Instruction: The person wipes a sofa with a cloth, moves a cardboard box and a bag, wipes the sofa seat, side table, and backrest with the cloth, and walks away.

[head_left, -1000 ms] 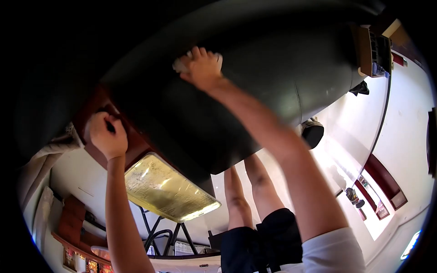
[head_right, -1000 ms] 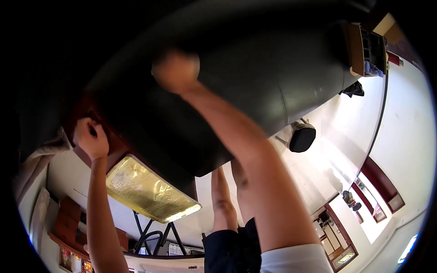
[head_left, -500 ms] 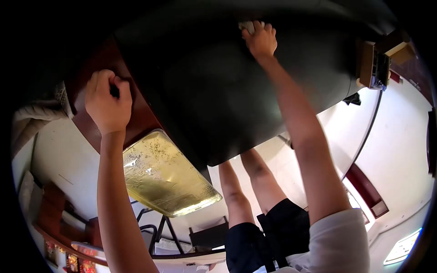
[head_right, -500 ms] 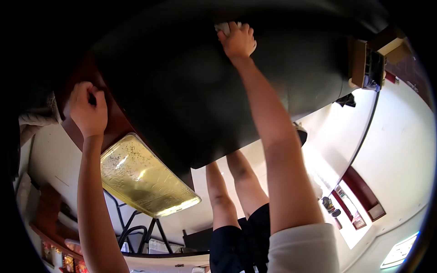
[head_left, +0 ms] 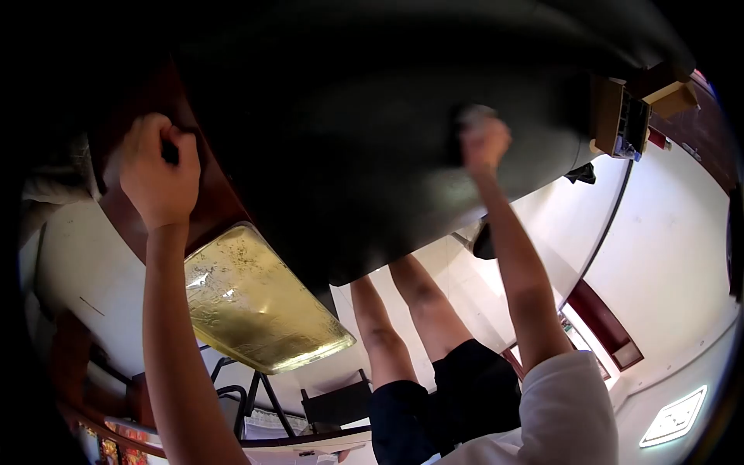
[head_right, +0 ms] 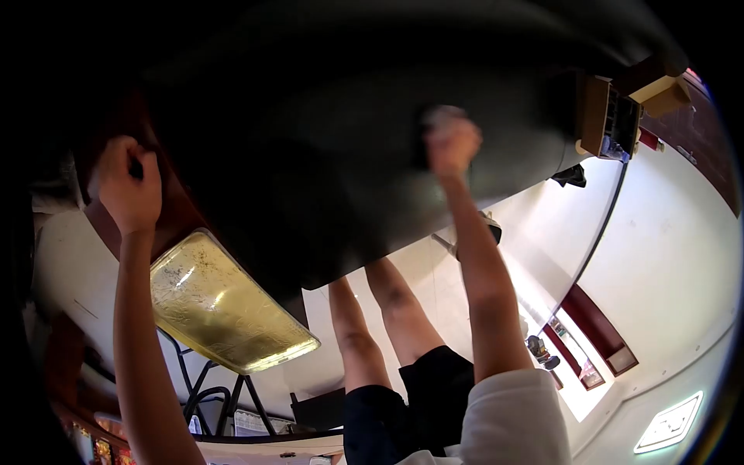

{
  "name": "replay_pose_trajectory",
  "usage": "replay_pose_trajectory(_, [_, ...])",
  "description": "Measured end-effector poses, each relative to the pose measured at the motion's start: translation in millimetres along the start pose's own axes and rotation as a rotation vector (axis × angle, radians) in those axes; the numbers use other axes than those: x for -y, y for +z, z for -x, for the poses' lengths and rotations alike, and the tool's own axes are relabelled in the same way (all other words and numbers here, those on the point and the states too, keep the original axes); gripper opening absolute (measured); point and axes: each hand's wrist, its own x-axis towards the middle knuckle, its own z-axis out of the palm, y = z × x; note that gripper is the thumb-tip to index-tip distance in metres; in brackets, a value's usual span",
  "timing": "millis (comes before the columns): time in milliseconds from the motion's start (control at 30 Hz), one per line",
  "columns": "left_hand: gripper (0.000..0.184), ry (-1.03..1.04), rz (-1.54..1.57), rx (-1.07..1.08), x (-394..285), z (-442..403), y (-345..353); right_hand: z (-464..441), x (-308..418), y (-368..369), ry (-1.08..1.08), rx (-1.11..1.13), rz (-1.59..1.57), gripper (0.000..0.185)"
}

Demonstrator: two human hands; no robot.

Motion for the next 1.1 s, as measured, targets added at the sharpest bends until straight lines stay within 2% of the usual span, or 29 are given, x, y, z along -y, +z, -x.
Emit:
replay_pose_trajectory(33, [0.008,-0.008,-0.003,0.005,-1,0,0,12,-68,11,0.258,-0.124,-0.021,0.045])
replay_pose_trajectory(67, [0.008,-0.003,-0.014,0.008,-3,0,0,9,-53,11,0.620,-0.177,0.231,0.054])
replay_pose_trajectory(133, [0.009,0.009,0.037,-0.033,-6,-1,-1,-6,-9,24,0.841,-0.180,0.119,0.066])
replay_pose_trajectory(200, [0.008,0.057,-0.019,-0.033,-5,-3,-2,-17,73,37,0.580,-0.178,0.099,0.063])
replay_pose_trajectory(267, [0.008,0.026,-0.042,-0.011,-4,-3,-1,-46,177,33,0.321,0.032,0.037,0.056])
replay_pose_trajectory(300, [0.008,0.019,-0.051,-0.016,-5,-3,-1,-58,224,37,0.151,0.024,0.001,0.047])
replay_pose_trajectory(333, [0.008,0.026,-0.071,0.001,-6,-2,-2,-65,263,50,0.086,0.005,-0.140,0.039])
replay_pose_trajectory(367, [0.008,0.016,-0.064,-0.009,-7,-2,-2,-71,307,55,0.179,0.029,-0.199,0.031])
replay_pose_trajectory(400, [0.008,0.000,-0.056,-0.022,-8,-3,-1,-70,321,74,0.231,-0.066,-0.213,0.026])
replay_pose_trajectory(467, [0.008,-0.013,-0.055,-0.020,-8,-1,-1,-63,318,62,0.209,0.079,-0.271,0.028])
replay_pose_trajectory(533, [0.007,-0.033,-0.073,0.022,-10,-2,-4,-49,321,46,-0.035,0.190,-0.290,0.024])
replay_pose_trajectory(567, [0.007,0.019,-0.060,-0.009,-9,-3,-3,-41,332,46,-0.141,0.339,-0.239,0.029])
replay_pose_trajectory(600, [0.007,0.036,-0.056,-0.022,-10,-5,-2,-22,354,69,-0.234,0.344,-0.154,0.031])
replay_pose_trajectory(633, [0.008,0.022,-0.088,-0.025,-12,-6,-3,-20,363,59,-0.284,0.333,-0.174,0.033])
replay_pose_trajectory(667, [0.008,0.005,-0.118,-0.016,-12,-5,-1,-27,356,60,-0.271,0.324,-0.174,0.033])
replay_pose_trajectory(733, [0.007,-0.010,-0.147,0.009,-5,-5,0,-39,342,64,-0.502,0.339,-0.167,0.033])
replay_pose_trajectory(767, [0.007,0.011,-0.110,0.000,-5,-5,-1,-49,330,56,-0.539,0.401,-0.257,0.033])
replay_pose_trajectory(867, [0.006,-0.025,-0.097,0.001,-5,-1,-1,-49,319,46,-0.249,0.374,-0.522,0.036])
replay_pose_trajectory(900, [0.007,-0.024,-0.098,-0.016,-6,-3,-1,-52,329,42,-0.255,0.360,-0.536,0.036])
replay_pose_trajectory(967, [0.006,-0.023,-0.076,-0.032,-6,-2,1,-45,346,29,0.461,0.384,-1.100,0.045])
replay_pose_trajectory(1000, [0.006,-0.010,-0.073,-0.012,-5,-2,0,-45,353,24,0.772,0.489,-1.452,0.055])
replay_pose_trajectory(1067, [0.006,-0.024,-0.089,0.005,-1,-2,1,-37,373,28,0.858,0.570,-1.712,0.059])
replay_pose_trajectory(1100, [0.006,-0.008,-0.088,0.019,0,-2,1,-25,383,24,0.624,0.582,-1.486,0.057])
